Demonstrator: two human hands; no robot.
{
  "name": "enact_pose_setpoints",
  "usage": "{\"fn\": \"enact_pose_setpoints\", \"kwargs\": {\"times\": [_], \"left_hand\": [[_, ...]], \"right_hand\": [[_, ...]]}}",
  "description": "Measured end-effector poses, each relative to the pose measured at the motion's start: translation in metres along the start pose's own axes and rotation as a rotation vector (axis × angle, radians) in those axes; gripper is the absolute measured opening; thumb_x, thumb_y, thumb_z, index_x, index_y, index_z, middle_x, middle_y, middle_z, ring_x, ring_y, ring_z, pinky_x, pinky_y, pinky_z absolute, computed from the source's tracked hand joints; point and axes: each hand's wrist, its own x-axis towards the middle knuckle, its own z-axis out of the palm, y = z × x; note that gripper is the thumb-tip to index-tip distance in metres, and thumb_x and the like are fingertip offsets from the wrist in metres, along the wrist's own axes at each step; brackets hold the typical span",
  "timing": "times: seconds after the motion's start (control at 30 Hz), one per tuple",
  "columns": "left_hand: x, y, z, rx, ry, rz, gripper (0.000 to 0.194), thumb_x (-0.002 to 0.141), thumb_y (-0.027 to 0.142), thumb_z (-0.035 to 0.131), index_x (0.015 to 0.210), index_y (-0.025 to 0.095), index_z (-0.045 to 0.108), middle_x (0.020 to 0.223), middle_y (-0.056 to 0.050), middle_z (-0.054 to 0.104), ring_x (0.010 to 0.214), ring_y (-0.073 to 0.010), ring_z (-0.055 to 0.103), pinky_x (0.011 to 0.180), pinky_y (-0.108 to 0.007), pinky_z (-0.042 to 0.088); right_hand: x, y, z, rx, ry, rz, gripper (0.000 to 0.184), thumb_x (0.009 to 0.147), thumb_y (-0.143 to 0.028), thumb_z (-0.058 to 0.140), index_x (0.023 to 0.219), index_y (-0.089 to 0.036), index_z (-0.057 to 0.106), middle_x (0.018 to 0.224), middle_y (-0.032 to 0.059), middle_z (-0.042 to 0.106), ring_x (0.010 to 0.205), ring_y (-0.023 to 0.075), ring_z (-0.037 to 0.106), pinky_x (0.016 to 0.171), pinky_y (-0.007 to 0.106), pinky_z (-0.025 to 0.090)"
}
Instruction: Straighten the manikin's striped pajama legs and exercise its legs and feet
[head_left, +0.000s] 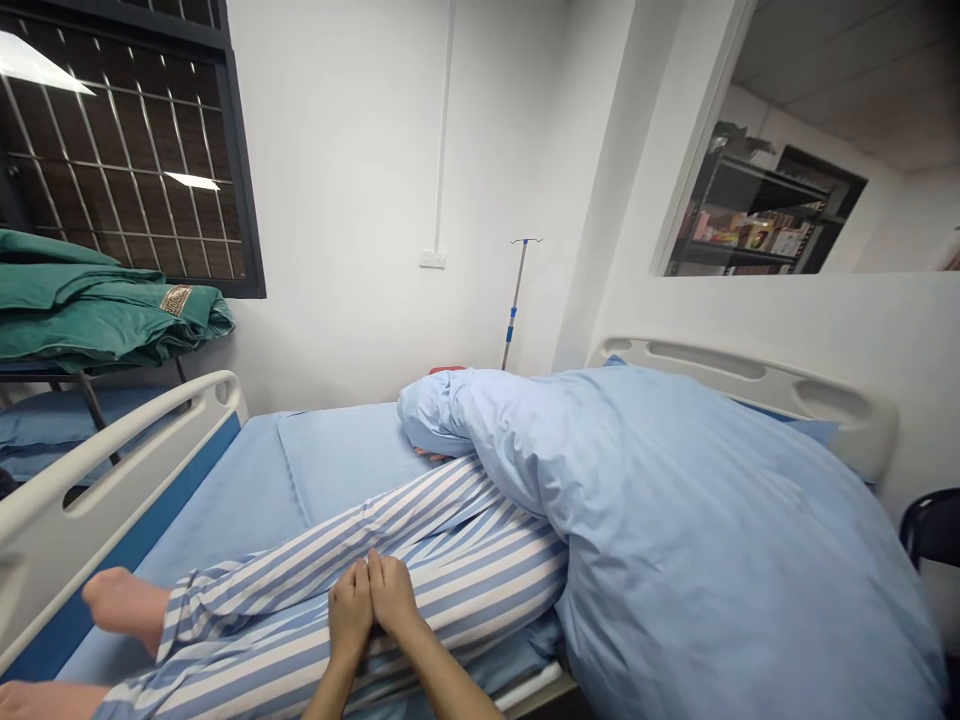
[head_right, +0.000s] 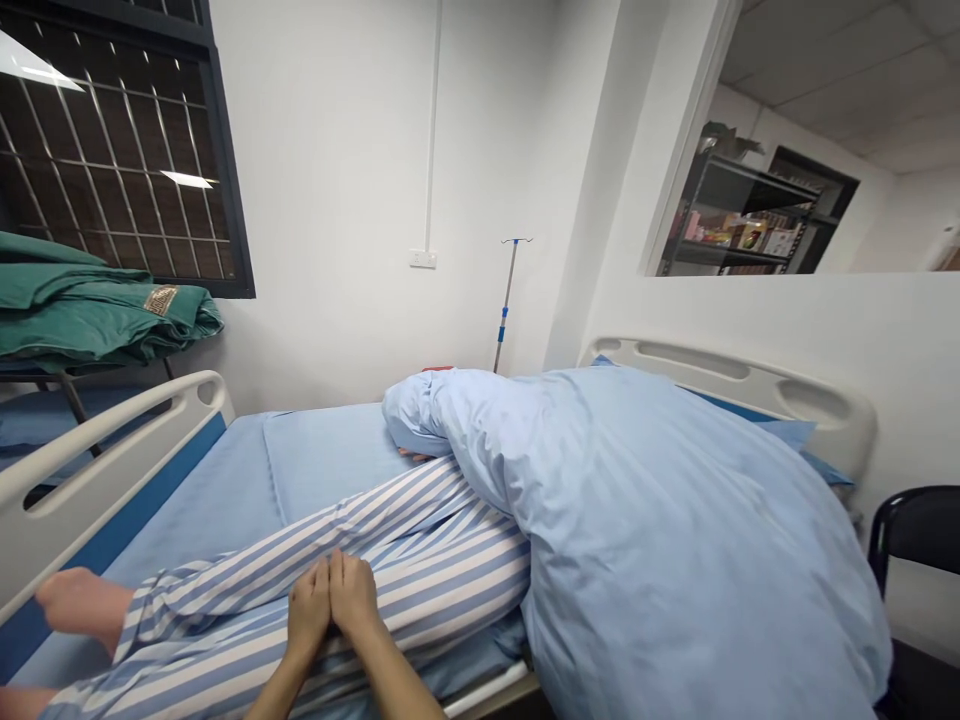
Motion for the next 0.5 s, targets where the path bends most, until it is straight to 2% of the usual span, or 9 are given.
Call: {"fn": "enact_pose_setpoints", "kwargs": {"times": [0.1, 0.17, 0.37, 0.5], "left_hand": [[-0.001, -0.001, 0.003, 0.079, -0.047, 0.027, 0.041, 0.084, 0.041, 0.028, 0.069, 0.020, 0.061, 0.077, -0.009, 0.069, 0.074, -0.0220, 0.060, 0.069, -0.030, 0.038], [-0.002, 0.000, 0.006, 0.161, -0.045, 0.010, 0.043, 0.085, 0.041, 0.027, 0.068, 0.021, 0.060, 0.077, -0.009, 0.069, 0.074, -0.0219, 0.060, 0.067, -0.029, 0.037], [-0.006, 0.004, 0.012, 0.324, -0.035, 0.033, 0.040, 0.086, 0.040, 0.029, 0.071, 0.021, 0.061, 0.074, -0.007, 0.069, 0.070, -0.0190, 0.061, 0.064, -0.027, 0.038], [-0.006, -0.001, 0.013, 0.373, -0.058, 0.053, 0.037, 0.086, 0.035, 0.030, 0.080, 0.020, 0.064, 0.084, -0.010, 0.070, 0.079, -0.0207, 0.062, 0.069, -0.028, 0.040]], "right_hand": [[-0.001, -0.005, -0.021, -0.107, -0.024, -0.104, 0.058, 0.095, -0.037, 0.019, 0.065, -0.016, 0.064, 0.066, 0.0093, 0.067, 0.058, 0.0140, 0.057, 0.053, 0.026, 0.026], [-0.004, -0.001, -0.027, -0.110, -0.027, -0.107, 0.058, 0.096, -0.037, 0.019, 0.065, -0.016, 0.064, 0.066, 0.0081, 0.068, 0.058, 0.0129, 0.057, 0.053, 0.025, 0.025], [-0.017, 0.018, -0.017, -0.122, 0.012, -0.019, 0.056, 0.096, -0.035, 0.019, 0.071, -0.018, 0.067, 0.074, 0.0092, 0.070, 0.065, 0.0151, 0.061, 0.056, 0.025, 0.027], [-0.019, 0.017, -0.018, -0.093, 0.025, 0.009, 0.055, 0.095, -0.038, 0.023, 0.070, -0.018, 0.067, 0.072, 0.0094, 0.070, 0.064, 0.0163, 0.062, 0.055, 0.025, 0.027]]}}
